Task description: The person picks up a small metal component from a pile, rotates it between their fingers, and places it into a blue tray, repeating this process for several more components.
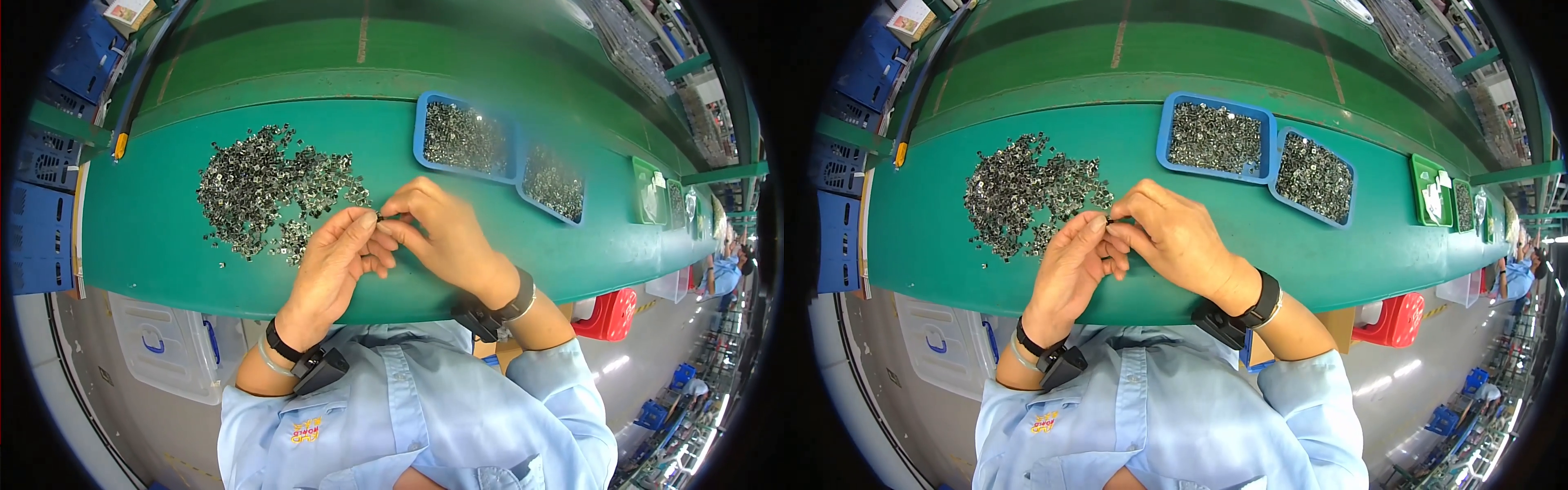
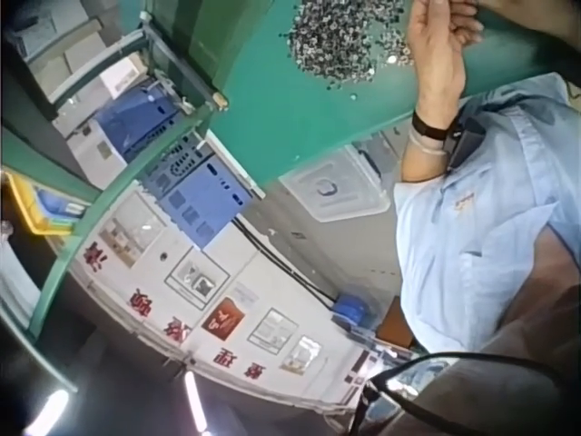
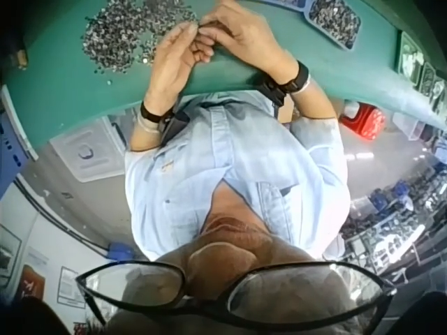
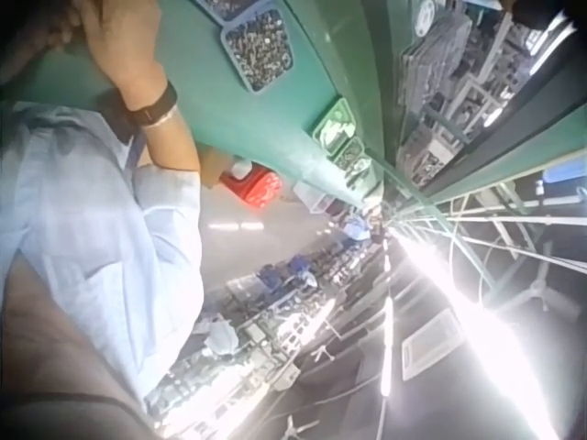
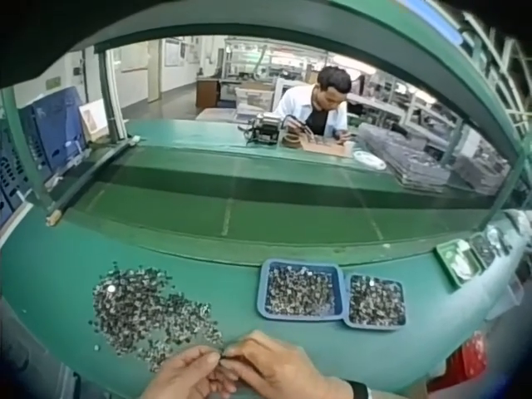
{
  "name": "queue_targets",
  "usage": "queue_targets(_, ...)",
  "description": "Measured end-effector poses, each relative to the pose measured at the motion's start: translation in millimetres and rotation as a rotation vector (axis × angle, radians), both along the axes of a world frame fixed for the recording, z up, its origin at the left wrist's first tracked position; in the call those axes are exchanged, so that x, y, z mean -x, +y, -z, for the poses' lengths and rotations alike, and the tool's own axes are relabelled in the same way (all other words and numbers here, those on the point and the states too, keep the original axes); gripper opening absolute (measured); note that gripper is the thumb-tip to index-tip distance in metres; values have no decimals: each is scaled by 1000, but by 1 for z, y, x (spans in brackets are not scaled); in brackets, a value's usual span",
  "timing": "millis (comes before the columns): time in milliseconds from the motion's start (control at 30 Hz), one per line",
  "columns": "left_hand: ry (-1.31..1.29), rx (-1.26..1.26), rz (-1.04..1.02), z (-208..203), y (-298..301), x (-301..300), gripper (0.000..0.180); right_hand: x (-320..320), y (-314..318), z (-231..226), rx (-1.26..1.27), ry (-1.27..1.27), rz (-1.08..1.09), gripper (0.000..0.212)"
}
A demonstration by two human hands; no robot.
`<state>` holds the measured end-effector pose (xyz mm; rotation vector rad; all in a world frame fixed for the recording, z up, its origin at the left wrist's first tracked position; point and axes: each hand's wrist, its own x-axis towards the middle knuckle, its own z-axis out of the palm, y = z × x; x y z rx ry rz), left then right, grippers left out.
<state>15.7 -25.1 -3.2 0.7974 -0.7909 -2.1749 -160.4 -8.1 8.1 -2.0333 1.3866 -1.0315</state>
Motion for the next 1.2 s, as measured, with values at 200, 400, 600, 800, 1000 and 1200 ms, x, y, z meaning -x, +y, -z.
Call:
queue_targets(200,-38,-14,-23,7,3,-2,22,-7,6,5,-127,-36,25,21)
queue_targets(400,-49,-23,-44,9,2,-8,21,-13,5,15,-43,-129,49,18)
queue_targets(600,-11,-37,-52,1,1,-11,22,-11,5,13,24,-85,62,16)
queue_targets(800,46,-110,-5,-5,3,2,23,-7,9,0,76,-83,48,18)
queue_targets(1000,70,-152,-87,6,-6,1,21,75,-27,-3,193,138,230,20)
queue_targets(1200,49,-154,-3,-4,-9,17,16,123,-74,7,114,392,261,22)
